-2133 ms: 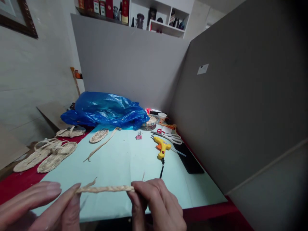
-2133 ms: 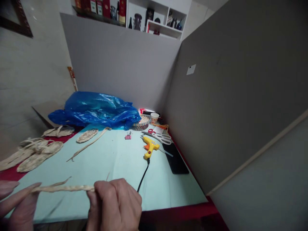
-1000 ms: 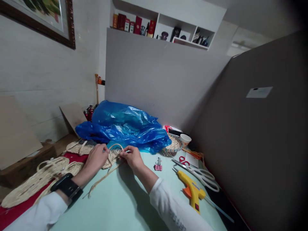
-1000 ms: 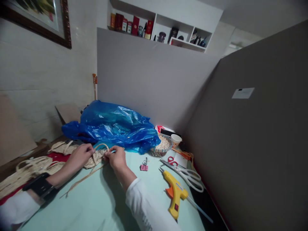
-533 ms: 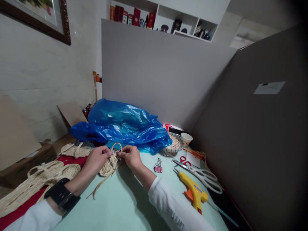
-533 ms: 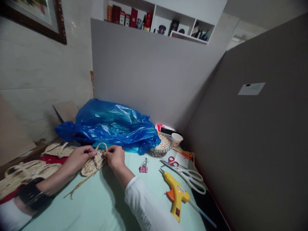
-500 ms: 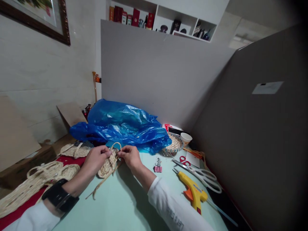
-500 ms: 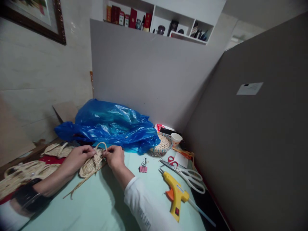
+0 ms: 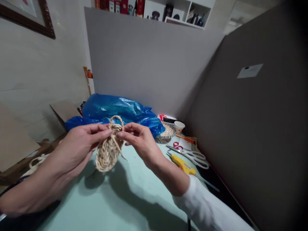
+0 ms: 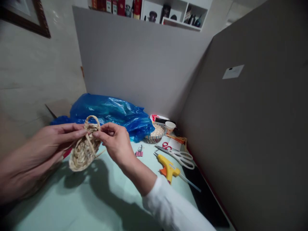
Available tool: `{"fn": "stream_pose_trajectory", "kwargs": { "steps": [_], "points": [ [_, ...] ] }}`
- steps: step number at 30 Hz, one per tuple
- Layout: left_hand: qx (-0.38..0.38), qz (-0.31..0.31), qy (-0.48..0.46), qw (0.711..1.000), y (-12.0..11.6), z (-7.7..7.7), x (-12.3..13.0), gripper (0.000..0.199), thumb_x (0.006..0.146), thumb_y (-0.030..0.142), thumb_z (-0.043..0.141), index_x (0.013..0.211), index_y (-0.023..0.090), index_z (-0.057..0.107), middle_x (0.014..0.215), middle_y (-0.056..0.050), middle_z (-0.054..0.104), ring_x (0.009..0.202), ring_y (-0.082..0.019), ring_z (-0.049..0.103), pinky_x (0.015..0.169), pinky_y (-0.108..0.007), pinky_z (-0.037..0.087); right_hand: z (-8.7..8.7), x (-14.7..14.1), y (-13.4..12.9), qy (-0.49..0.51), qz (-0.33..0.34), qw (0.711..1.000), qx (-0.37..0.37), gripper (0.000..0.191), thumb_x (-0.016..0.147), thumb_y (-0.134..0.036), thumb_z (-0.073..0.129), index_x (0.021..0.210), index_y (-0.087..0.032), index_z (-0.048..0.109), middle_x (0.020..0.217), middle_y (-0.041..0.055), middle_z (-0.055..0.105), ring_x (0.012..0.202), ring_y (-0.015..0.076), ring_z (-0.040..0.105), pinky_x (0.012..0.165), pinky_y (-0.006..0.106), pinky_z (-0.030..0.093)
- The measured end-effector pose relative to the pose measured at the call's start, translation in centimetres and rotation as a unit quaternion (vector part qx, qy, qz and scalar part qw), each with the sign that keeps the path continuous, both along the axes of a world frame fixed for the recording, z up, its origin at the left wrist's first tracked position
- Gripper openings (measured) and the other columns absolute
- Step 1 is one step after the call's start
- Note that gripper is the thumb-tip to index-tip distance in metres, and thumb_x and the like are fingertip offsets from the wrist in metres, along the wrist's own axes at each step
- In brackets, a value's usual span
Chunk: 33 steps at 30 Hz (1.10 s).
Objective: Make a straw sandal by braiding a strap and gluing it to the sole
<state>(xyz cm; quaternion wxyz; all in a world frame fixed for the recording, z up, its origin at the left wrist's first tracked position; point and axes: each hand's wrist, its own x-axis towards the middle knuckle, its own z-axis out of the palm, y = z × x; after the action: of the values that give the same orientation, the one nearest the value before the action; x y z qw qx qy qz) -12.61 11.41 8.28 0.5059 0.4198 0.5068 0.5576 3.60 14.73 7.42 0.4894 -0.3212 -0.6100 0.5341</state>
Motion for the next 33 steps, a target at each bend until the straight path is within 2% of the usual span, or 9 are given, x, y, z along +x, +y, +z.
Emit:
{"fn": "stream_pose_trajectory", "kwargs": {
  "steps": [2, 6, 9, 11, 13, 17, 22, 26, 33],
  "points": [
    [-0.049, -0.034, -0.011, 0.998, -2.5, -2.3, 1.6, 0.041, 0.045, 0.04, 0.094, 0.078, 0.023, 0.077, 0.084, -0.008, 0.08, 0.073, -0.029, 0.075, 0.061, -0.037, 0.063, -1.4, 2.6, -3.2, -0.035, 0.0, 0.999, -0.022, 0.038, 0.071, -0.051, 0.085, 0.075, -0.018, 0.067, 0.071, -0.0026, 0.063, 0.066, 0.0127, 0.057, 0.062, 0.025, 0.045],
    [-0.148, -0.125, 0.059, 0.979, -6.8, -9.0, 3.7, 0.028, 0.06, 0.053, 0.083, 0.067, 0.026, 0.078, 0.096, -0.01, 0.081, 0.095, -0.035, 0.075, 0.084, -0.043, 0.063, -7.4, 6.2, -9.5, -0.105, -0.026, 0.977, -0.184, 0.041, 0.074, -0.055, 0.084, 0.072, -0.017, 0.067, 0.065, -0.0025, 0.06, 0.062, 0.0123, 0.053, 0.061, 0.025, 0.043],
    [-0.074, -0.075, 0.235, 0.966, -8.1, -11.6, 3.9, 0.026, 0.053, 0.057, 0.077, 0.055, 0.03, 0.078, 0.098, -0.01, 0.078, 0.102, -0.036, 0.071, 0.086, -0.039, 0.06, -10.1, 7.2, -12.1, -0.151, -0.078, 0.972, -0.164, 0.023, 0.081, -0.039, 0.084, 0.078, -0.018, 0.073, 0.075, -0.0006, 0.063, 0.069, 0.0139, 0.056, 0.065, 0.025, 0.044],
    [-0.016, -0.055, 0.314, 0.948, -8.1, -12.0, 3.5, 0.025, 0.057, 0.058, 0.073, 0.056, 0.033, 0.078, 0.087, -0.007, 0.074, 0.091, -0.032, 0.07, 0.078, -0.035, 0.059, -10.3, 7.5, -12.7, -0.203, -0.095, 0.969, -0.104, 0.008, 0.083, -0.022, 0.083, 0.082, -0.019, 0.076, 0.088, 0.0012, 0.064, 0.079, 0.0146, 0.058, 0.07, 0.025, 0.045],
    [0.0, -0.067, 0.342, 0.937, -8.1, -12.0, 2.9, 0.025, 0.065, 0.058, 0.072, 0.063, 0.034, 0.078, 0.079, -0.003, 0.071, 0.082, -0.026, 0.069, 0.071, -0.03, 0.057, -9.7, 7.7, -12.7, -0.251, -0.089, 0.963, -0.052, 0.007, 0.084, -0.013, 0.081, 0.083, -0.019, 0.077, 0.09, 0.0016, 0.063, 0.083, 0.0147, 0.059, 0.073, 0.025, 0.044],
    [-0.054, -0.059, 0.325, 0.942, -9.0, -12.0, 2.5, 0.022, 0.069, 0.054, 0.075, 0.074, 0.032, 0.076, 0.078, 0.003, 0.074, 0.075, -0.02, 0.068, 0.063, -0.021, 0.055, -9.0, 7.8, -12.8, -0.273, -0.075, 0.959, -0.008, 0.007, 0.087, -0.01, 0.075, 0.086, -0.017, 0.078, 0.08, 0.0007, 0.065, 0.076, 0.0136, 0.06, 0.07, 0.025, 0.043],
    [-0.128, -0.034, 0.246, 0.96, -10.3, -11.5, 3.4, 0.024, 0.069, 0.051, 0.072, 0.079, 0.03, 0.072, 0.046, 0.008, 0.062, 0.042, -0.016, 0.057, 0.045, -0.026, 0.05, -9.5, 7.6, -13.0, -0.237, -0.098, 0.967, -0.001, 0.011, 0.086, -0.01, 0.074, 0.09, -0.019, 0.078, 0.08, 0.0001, 0.068, 0.074, 0.0128, 0.062, 0.07, 0.023, 0.046],
    [-0.15, -0.01, 0.198, 0.969, -10.4, -11.4, 3.6, 0.024, 0.064, 0.051, 0.074, 0.077, 0.031, 0.072, 0.051, 0.006, 0.07, 0.045, -0.019, 0.063, 0.051, -0.029, 0.055, -9.6, 7.4, -13.1, -0.206, -0.108, 0.973, -0.008, 0.014, 0.083, -0.009, 0.071, 0.087, -0.021, 0.078, 0.078, -0.0003, 0.068, 0.07, 0.012, 0.063, 0.067, 0.021, 0.048],
    [-0.189, -0.042, 0.192, 0.962, -10.1, -10.6, 4.0, 0.022, 0.065, 0.05, 0.07, 0.076, 0.03, 0.07, 0.046, 0.006, 0.07, 0.047, -0.018, 0.065, 0.053, -0.026, 0.054, -9.5, 7.7, -13.8, -0.261, -0.087, 0.961, 0.034, 0.016, 0.089, -0.014, 0.061, 0.089, -0.023, 0.075, 0.079, 0.0022, 0.072, 0.068, 0.0147, 0.063, 0.064, 0.024, 0.048]
  ]
}}
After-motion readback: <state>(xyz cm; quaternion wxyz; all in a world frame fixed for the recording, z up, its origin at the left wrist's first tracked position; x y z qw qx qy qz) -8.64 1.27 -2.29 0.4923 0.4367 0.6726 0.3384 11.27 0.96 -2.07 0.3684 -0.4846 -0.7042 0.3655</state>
